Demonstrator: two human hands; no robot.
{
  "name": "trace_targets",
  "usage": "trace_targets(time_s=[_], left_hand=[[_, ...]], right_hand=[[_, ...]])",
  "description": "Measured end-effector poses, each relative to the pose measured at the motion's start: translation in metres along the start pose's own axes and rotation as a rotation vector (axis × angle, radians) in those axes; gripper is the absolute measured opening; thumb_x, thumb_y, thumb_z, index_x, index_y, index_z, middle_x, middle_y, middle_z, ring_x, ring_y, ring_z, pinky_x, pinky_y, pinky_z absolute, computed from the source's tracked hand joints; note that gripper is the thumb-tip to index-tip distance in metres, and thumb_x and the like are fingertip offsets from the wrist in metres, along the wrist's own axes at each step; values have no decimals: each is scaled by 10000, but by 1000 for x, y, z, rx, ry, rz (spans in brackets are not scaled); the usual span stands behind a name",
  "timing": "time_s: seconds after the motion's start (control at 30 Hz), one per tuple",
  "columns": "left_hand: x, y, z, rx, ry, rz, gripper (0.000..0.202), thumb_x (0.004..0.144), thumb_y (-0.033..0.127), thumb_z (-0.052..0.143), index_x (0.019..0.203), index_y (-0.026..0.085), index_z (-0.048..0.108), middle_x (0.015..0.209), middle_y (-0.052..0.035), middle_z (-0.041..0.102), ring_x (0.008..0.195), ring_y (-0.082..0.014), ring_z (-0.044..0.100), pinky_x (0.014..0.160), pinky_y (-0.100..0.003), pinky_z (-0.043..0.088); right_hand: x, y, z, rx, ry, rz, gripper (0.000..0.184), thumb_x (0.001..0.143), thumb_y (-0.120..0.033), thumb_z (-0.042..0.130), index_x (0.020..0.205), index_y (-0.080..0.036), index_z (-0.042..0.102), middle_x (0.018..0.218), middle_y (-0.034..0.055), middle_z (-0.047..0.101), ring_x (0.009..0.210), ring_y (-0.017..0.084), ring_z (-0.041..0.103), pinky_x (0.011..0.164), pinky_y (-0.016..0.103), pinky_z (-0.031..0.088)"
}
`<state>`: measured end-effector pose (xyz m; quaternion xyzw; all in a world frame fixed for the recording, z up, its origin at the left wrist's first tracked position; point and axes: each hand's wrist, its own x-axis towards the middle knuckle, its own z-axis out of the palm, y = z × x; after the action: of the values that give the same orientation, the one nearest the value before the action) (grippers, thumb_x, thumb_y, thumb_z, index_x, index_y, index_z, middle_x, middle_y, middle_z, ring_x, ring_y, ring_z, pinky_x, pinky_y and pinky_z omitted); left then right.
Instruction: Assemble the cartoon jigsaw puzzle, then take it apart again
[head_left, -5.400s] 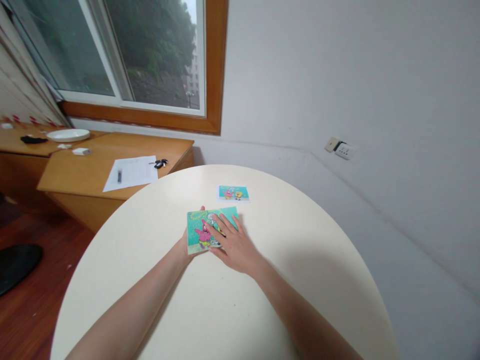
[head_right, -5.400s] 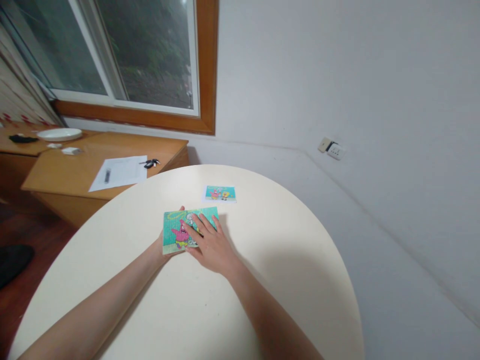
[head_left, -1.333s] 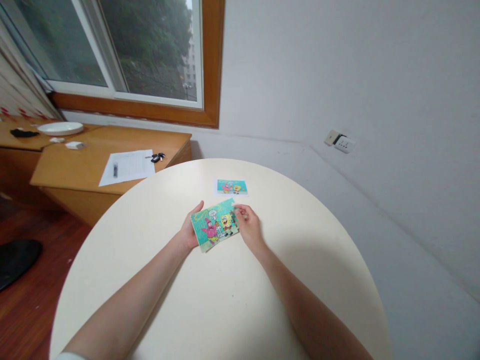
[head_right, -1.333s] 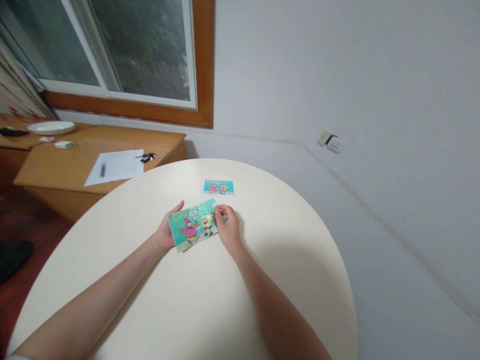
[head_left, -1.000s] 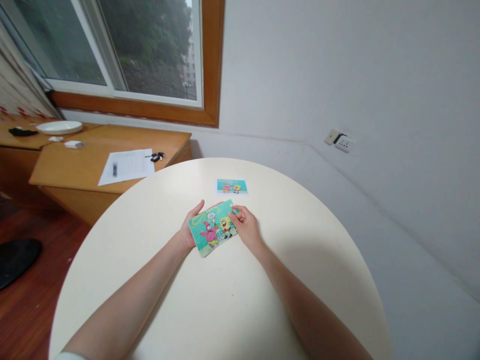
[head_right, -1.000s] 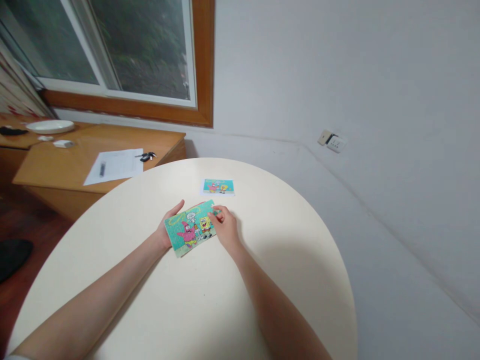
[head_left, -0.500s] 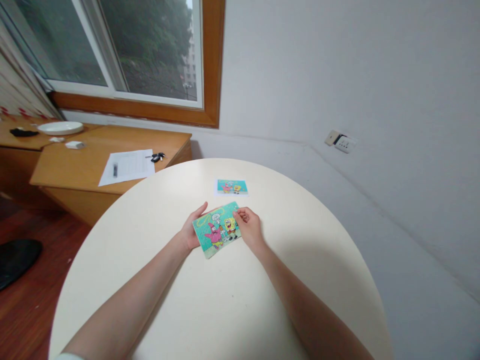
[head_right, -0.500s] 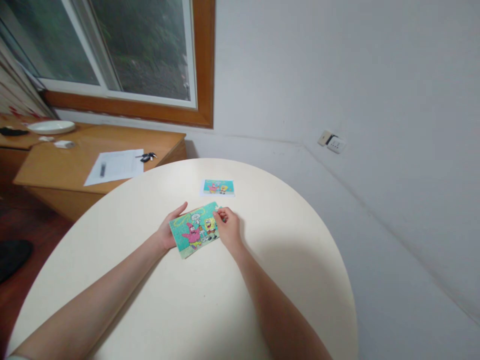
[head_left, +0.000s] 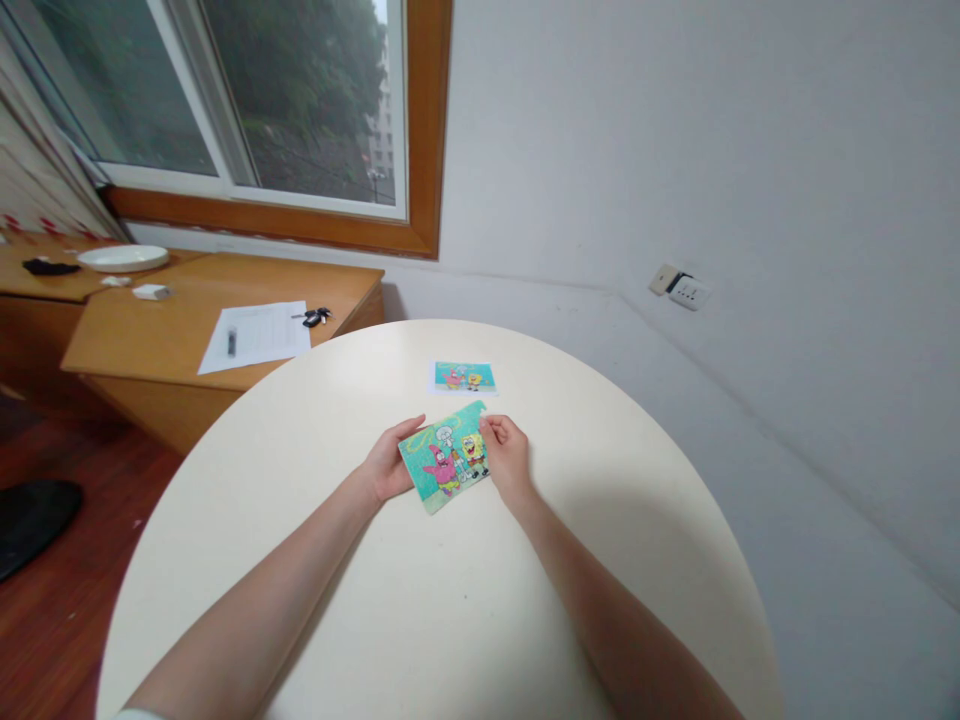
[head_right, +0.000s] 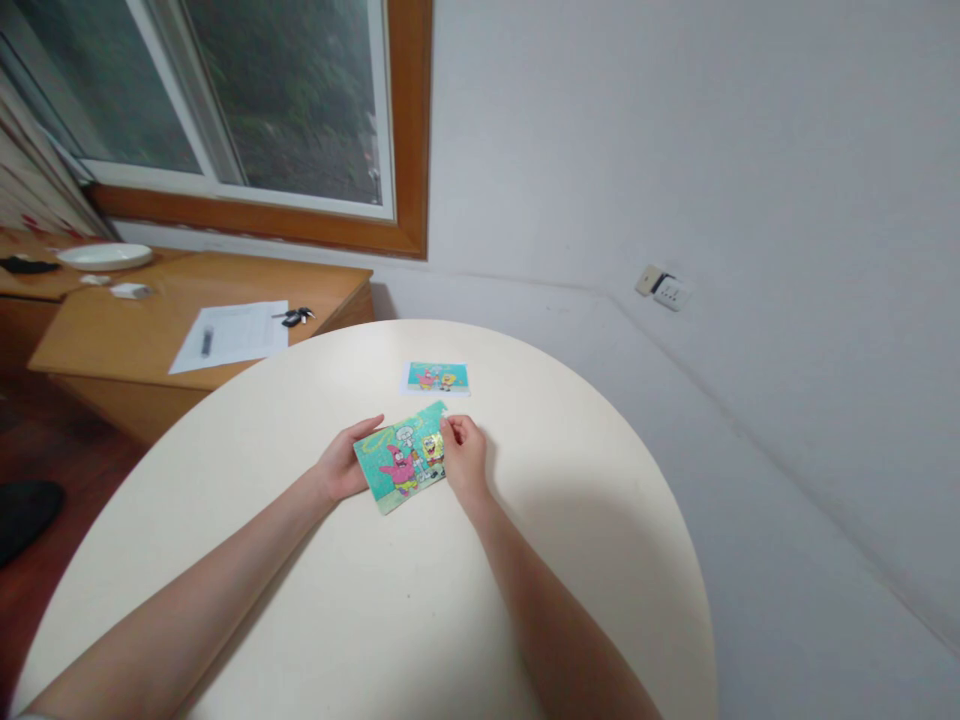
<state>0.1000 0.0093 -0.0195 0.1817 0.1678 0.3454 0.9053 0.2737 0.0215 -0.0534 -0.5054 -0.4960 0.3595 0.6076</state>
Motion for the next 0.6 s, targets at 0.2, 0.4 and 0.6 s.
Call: trace_targets(time_s=[0.2, 0.4, 0.6], left_hand=[[4, -1, -5, 34, 60, 9, 416, 833, 145, 439, 1222, 16, 515, 929, -154, 711, 868, -267, 676, 921, -397, 426], [6, -3, -8, 145, -5, 31, 561, 777, 26, 453, 1335, 65, 421, 1065, -152, 679, 967, -268, 650, 943, -384, 425], [6, -4, -9, 203, 21, 50, 524, 777, 21, 468, 1299, 51, 464, 1030, -167, 688, 943, -273, 658, 925, -383, 435]], right_hand=[[-3, -3, 0, -176, -1, -150, 145, 749, -335, 549, 765, -195, 584, 770, 22, 610, 710, 147, 557, 610, 248, 442], [-2, -6, -1, -62, 16, -64, 216, 751, -411, 551, 759, -196, 551, 655, -1, 598, 628, 138, 566, 581, 245, 439], [2, -4, -3, -17, 27, 12, 286, 740, -444, 546, 819, -176, 610, 651, 16, 641, 635, 159, 601, 613, 271, 459]])
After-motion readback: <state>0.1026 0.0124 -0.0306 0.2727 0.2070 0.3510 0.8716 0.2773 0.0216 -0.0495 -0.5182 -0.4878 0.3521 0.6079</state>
